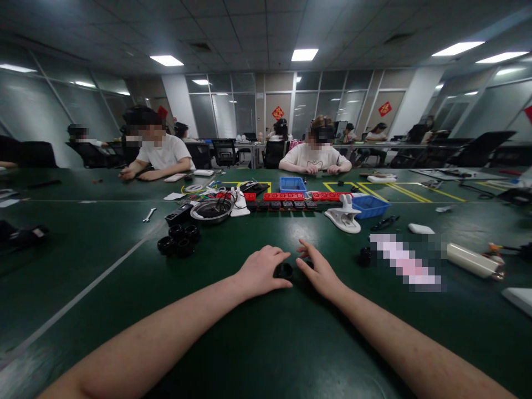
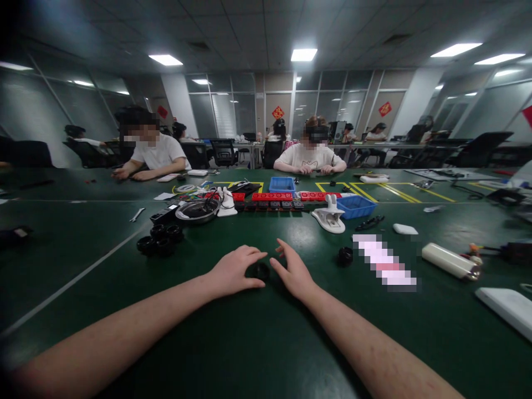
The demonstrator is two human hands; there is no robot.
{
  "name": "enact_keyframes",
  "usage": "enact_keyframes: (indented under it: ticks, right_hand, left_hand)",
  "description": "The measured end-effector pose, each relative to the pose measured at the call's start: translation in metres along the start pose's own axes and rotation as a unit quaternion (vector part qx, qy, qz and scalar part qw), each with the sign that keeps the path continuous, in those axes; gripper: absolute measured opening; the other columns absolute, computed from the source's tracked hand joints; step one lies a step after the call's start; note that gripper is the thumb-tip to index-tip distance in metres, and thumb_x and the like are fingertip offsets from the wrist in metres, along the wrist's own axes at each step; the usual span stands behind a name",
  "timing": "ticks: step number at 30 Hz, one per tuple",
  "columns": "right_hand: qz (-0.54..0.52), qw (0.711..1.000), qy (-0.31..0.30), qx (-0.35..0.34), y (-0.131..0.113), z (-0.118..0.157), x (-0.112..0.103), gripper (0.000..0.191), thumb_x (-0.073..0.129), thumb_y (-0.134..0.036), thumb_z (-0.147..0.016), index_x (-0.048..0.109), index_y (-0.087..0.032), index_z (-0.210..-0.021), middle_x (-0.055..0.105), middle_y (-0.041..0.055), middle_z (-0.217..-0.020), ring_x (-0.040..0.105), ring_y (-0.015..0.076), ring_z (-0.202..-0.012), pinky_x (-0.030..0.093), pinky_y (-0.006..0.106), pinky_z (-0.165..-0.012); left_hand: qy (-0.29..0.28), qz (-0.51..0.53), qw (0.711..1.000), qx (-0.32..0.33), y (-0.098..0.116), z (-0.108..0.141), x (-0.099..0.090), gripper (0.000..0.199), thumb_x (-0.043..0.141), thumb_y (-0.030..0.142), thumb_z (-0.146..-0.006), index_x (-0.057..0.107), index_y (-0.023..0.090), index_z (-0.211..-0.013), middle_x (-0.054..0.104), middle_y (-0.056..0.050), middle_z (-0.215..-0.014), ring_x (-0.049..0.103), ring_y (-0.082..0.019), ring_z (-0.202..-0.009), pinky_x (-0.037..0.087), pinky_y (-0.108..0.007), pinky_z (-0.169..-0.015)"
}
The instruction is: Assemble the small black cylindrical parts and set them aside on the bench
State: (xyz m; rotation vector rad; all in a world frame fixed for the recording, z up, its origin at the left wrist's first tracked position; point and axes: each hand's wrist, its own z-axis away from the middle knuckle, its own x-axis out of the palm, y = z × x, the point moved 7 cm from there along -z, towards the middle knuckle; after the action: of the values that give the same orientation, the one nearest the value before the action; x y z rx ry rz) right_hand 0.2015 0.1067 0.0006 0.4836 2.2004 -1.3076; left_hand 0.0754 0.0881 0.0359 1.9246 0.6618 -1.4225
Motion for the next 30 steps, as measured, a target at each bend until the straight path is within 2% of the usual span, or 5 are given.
enact_keyframes:
  ticks: [7, 18, 21, 26, 30]
  right_hand:
    - [0.001, 1.0, -0.004, -0.002, -0.003, 0.002, 0.0, 0.044, 0.044, -0.032, -0.08, 0.034, -0.019, -0.121, 0.05, 0.0064, -0.1, 0.05, 0.0166, -0.085, 0.041, 0.035, -0.081]
    - [0.037, 0.999, -0.037, -0.006, -0.006, 0.002, 0.002, 0.034, 0.046, -0.032, -0.079, 0.045, -0.017, -0.11, 0.052, 0.007, -0.1, 0.051, 0.0171, -0.086, 0.042, 0.033, -0.078]
    - [0.046, 0.999, -0.028, -0.006, -0.008, 0.001, 0.0, 0.029, 0.046, -0.03, -0.079, 0.048, -0.017, -0.106, 0.051, 0.007, -0.099, 0.052, 0.0167, -0.083, 0.043, 0.032, -0.076]
    - [0.056, 0.998, -0.026, -0.002, -0.007, -0.001, 0.002, 0.025, 0.047, -0.027, -0.078, 0.05, -0.019, -0.101, 0.051, 0.0058, -0.098, 0.051, 0.017, -0.082, 0.044, 0.032, -0.075]
    - [0.061, 0.998, -0.03, -0.002, -0.006, -0.003, 0.004, 0.024, 0.046, -0.028, -0.078, 0.051, -0.02, -0.1, 0.051, 0.0055, -0.097, 0.051, 0.0176, -0.083, 0.043, 0.032, -0.075]
  left_hand:
    - [-0.056, -0.023, 0.998, -0.006, -0.012, -0.012, 0.017, 0.045, 0.064, 0.044, -0.062, 0.056, 0.023, -0.101, 0.059, -0.004, -0.093, 0.051, -0.023, -0.09, 0.041, -0.031, -0.073]
    - [-0.064, -0.074, 0.968, -0.232, -0.121, 0.059, -0.029, 0.038, 0.062, 0.039, -0.062, 0.057, 0.026, -0.097, 0.059, -0.004, -0.099, 0.055, -0.025, -0.091, 0.042, -0.033, -0.074]
    - [0.017, -0.058, 0.967, -0.249, -0.135, 0.078, -0.052, 0.038, 0.06, 0.039, -0.064, 0.052, 0.024, -0.098, 0.058, -0.003, -0.1, 0.055, -0.024, -0.09, 0.043, -0.032, -0.075]
    - [0.203, -0.043, 0.925, -0.318, -0.172, 0.118, -0.088, 0.049, 0.055, 0.037, -0.068, 0.038, 0.017, -0.109, 0.052, -0.008, -0.103, 0.054, -0.023, -0.09, 0.045, -0.033, -0.076]
    - [0.248, -0.088, 0.92, -0.291, -0.188, 0.13, -0.098, 0.042, 0.052, 0.038, -0.072, 0.041, 0.019, -0.109, 0.051, -0.007, -0.108, 0.047, -0.023, -0.103, 0.037, -0.034, -0.088]
